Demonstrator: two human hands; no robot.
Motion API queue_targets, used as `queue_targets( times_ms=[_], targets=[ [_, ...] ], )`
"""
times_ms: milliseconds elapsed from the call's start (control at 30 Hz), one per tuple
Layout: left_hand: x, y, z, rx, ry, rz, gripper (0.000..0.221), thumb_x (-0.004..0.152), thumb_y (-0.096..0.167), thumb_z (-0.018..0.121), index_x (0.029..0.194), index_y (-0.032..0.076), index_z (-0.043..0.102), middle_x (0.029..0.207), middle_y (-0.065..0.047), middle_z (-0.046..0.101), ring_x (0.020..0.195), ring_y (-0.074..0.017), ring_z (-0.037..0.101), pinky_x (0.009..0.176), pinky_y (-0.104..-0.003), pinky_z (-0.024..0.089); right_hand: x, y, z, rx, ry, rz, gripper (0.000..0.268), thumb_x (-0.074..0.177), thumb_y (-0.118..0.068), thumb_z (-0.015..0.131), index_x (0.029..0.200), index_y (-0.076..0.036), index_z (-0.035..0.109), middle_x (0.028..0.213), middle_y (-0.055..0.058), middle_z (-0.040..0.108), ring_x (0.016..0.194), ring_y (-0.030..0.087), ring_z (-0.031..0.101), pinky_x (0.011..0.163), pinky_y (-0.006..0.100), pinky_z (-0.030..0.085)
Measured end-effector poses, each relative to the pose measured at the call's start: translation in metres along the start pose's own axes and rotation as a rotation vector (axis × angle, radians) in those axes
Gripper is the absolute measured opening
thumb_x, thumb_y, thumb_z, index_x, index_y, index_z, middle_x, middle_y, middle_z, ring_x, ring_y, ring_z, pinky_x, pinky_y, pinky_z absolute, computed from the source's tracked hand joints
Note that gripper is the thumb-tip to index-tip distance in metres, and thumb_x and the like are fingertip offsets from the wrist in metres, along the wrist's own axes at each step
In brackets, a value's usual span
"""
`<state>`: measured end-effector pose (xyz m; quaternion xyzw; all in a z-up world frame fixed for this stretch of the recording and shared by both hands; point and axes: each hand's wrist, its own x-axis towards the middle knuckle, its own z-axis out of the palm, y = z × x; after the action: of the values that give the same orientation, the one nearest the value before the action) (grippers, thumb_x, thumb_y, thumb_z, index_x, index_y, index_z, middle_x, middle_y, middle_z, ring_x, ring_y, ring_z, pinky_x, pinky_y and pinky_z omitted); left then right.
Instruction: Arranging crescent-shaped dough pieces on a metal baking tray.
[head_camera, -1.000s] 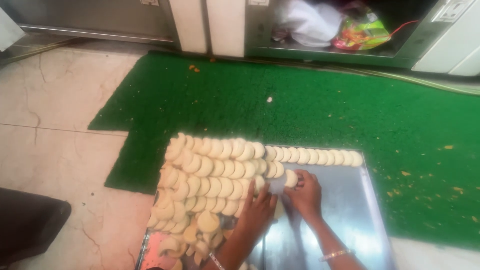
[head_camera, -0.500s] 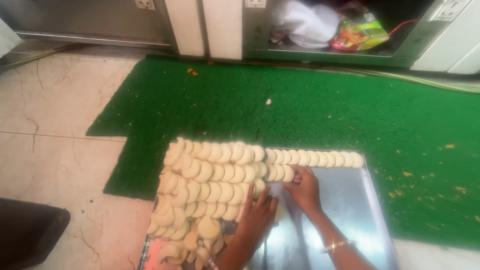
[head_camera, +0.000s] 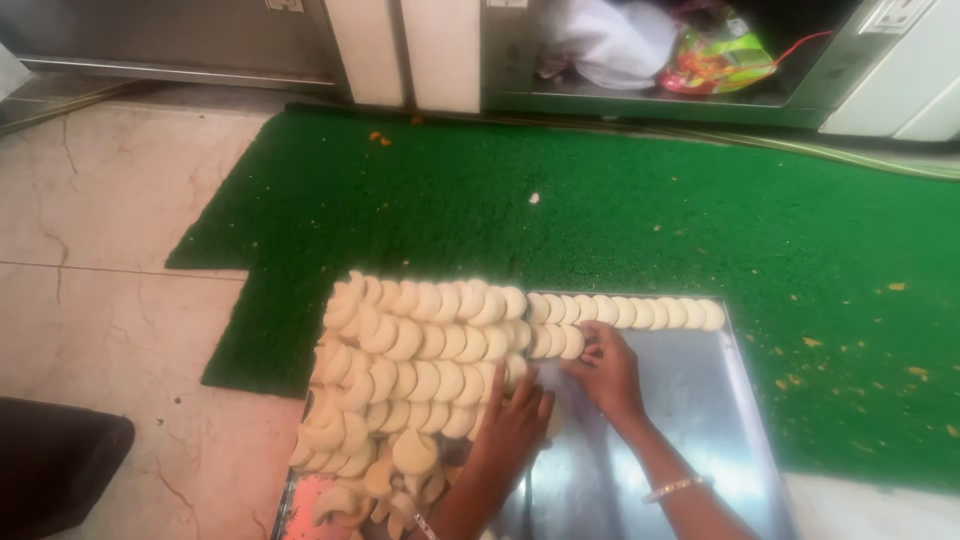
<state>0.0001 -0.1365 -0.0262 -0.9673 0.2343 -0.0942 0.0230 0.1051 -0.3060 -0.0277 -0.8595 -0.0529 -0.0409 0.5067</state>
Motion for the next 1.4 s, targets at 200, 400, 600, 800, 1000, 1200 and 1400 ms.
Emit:
queue_targets(
  times_ms=[200,400,600,800,1000,1200,1400],
  targets=[
    [0.006,0.003,0.022,-0.004,-0.049,-0.017,0.081,0.081,0.045,0.076,0.144,0.002,0.049,0.127,-0.010,0.062,0.147,-0.0312,0.033,0.123,-0.067,0.005,-0.040,0.007,-0.003,0.053,0.006,0.220,0.050,0.075,-0.025,0.091,0.111,-0.003,0.064,0.109,0.008,0.060,0.093,0.018,0.064,0.085,0.034,0.059],
    [0.033,0.019,0.016,-0.018,0.016,-0.097,0.070,0.081,0.042,0.076,0.140,0.009,0.053,0.142,-0.005,0.055,0.151,-0.0293,0.028,0.123,-0.068,0.003,-0.051,0.058,-0.013,0.328,-0.222,0.275,0.032,0.089,-0.021,0.074,0.117,-0.004,0.074,0.103,0.007,0.078,0.092,0.014,0.071,0.084,0.031,0.059],
    [0.065,0.037,0.010,-0.002,-0.081,-0.146,0.095,0.075,0.055,0.076,0.152,0.010,0.042,0.160,-0.007,0.037,0.157,-0.0279,0.016,0.122,-0.066,0.001,-0.036,0.031,-0.044,0.153,-0.144,0.347,0.034,0.088,-0.019,0.075,0.120,-0.005,0.072,0.104,0.008,0.079,0.093,0.016,0.075,0.083,0.029,0.061],
    [0.074,0.039,0.031,-0.082,0.019,-0.244,0.116,0.071,0.068,0.076,0.157,0.003,0.032,0.169,-0.016,0.022,0.152,-0.0321,0.021,0.124,-0.050,0.010,-0.024,0.056,-0.038,0.091,0.107,0.213,0.034,0.087,-0.015,0.077,0.119,-0.005,0.072,0.112,0.008,0.073,0.092,0.018,0.074,0.083,0.032,0.061],
    [0.072,0.034,0.053,-0.093,0.012,-0.251,0.125,0.068,0.075,0.074,0.157,0.000,0.028,0.165,-0.017,0.025,0.153,-0.0335,0.022,0.125,-0.048,0.012,-0.019,0.054,-0.029,0.130,0.063,0.090,0.046,0.078,-0.002,0.081,0.123,-0.003,0.069,0.113,0.009,0.068,0.100,0.017,0.068,0.090,0.029,0.061],
    [0.073,0.034,0.054,-0.128,-0.017,-0.250,0.132,0.064,0.083,0.068,0.157,-0.001,0.028,0.166,-0.019,0.024,0.153,-0.0362,0.021,0.125,-0.049,0.011,-0.004,0.058,-0.017,0.164,0.091,0.106,0.042,0.083,0.002,0.076,0.124,-0.001,0.068,0.114,0.010,0.070,0.102,0.016,0.069,0.089,0.029,0.063],
    [0.074,0.036,0.066,-0.080,-0.009,-0.262,0.137,0.062,0.091,0.059,0.158,-0.001,0.026,0.166,-0.017,0.023,0.153,-0.0343,0.019,0.125,-0.050,0.008,-0.005,0.037,-0.014,0.127,0.105,0.120,0.041,0.083,0.003,0.076,0.123,-0.001,0.069,0.111,0.011,0.072,0.099,0.016,0.070,0.087,0.030,0.064]
  ],
)
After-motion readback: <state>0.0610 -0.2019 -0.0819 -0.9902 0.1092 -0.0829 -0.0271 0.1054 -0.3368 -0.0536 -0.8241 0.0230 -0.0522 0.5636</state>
